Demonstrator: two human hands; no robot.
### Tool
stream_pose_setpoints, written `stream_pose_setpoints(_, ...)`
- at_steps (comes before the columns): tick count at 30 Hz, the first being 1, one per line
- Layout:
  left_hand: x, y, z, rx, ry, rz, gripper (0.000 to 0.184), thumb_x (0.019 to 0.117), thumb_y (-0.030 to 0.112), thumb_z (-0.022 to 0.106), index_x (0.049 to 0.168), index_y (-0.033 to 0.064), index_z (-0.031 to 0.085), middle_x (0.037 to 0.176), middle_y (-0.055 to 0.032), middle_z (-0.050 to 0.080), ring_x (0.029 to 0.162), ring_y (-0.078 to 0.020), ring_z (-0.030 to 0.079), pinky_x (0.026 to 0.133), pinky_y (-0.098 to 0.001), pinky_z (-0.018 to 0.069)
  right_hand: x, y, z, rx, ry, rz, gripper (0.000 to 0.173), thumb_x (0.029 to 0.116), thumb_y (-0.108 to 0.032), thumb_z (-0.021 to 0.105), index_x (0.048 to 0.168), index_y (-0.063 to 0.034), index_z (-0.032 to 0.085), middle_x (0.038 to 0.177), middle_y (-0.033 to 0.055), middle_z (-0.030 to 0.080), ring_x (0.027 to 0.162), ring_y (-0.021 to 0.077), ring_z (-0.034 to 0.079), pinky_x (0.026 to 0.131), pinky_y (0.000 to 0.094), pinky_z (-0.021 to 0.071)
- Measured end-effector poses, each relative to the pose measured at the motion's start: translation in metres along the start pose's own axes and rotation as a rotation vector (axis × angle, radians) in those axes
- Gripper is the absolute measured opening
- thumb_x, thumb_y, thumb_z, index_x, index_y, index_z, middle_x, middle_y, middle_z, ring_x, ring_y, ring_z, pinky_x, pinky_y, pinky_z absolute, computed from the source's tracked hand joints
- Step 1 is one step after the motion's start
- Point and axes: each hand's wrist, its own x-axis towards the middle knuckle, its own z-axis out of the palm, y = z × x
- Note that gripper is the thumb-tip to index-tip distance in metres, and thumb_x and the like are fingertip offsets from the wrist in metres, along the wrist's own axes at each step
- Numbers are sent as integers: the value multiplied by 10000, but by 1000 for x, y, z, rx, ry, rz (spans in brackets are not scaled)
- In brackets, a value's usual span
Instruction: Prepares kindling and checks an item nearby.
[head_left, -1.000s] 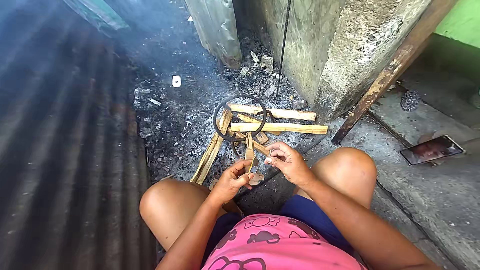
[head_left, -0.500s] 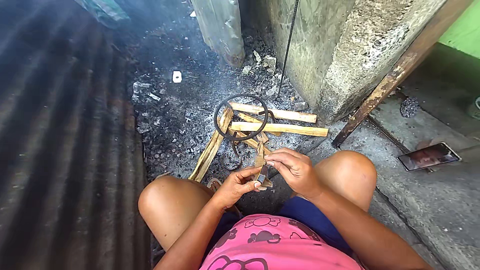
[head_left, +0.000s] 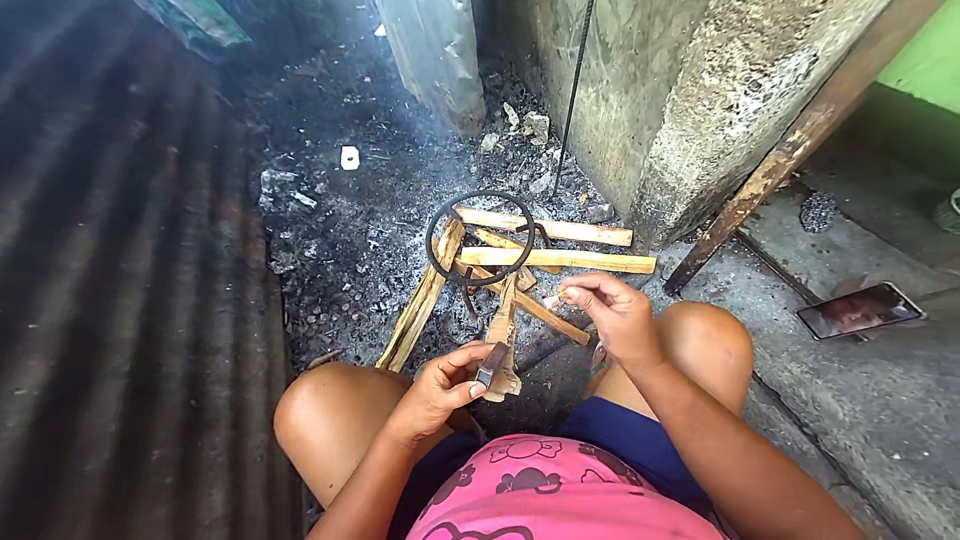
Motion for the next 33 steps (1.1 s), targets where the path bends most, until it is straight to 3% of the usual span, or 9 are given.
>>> stream_pose_setpoints(3,-5,6,-4,-80,-77,61,487,915,369,762,1334,135,679,1338,2,663,1140,-86,654,970,-273,555,3,5,-4,200,88,229,150,953,-14,684,1085,-41,749,1012,48,725,827,123,696,782,294,620)
stream_pose_setpoints(8,-9,13,0,-204,-163,119,533,908,418,750,1345,125,667,1327,-4,669,1165,-87,641,996,-265,534,3,7,-3,282,130,370,125,953,16,667,1055,-29,723,932,57,730,770,120,698,755,288,617)
stream_pose_setpoints(33,-9,18,8,-197,-274,114,548,916,437,739,1365,134,653,1345,18,655,1183,-74,628,1010,-247,520,2,7,-4,288,120,399,100,951,4,677,1037,-33,710,899,58,718,746,116,688,731,276,611)
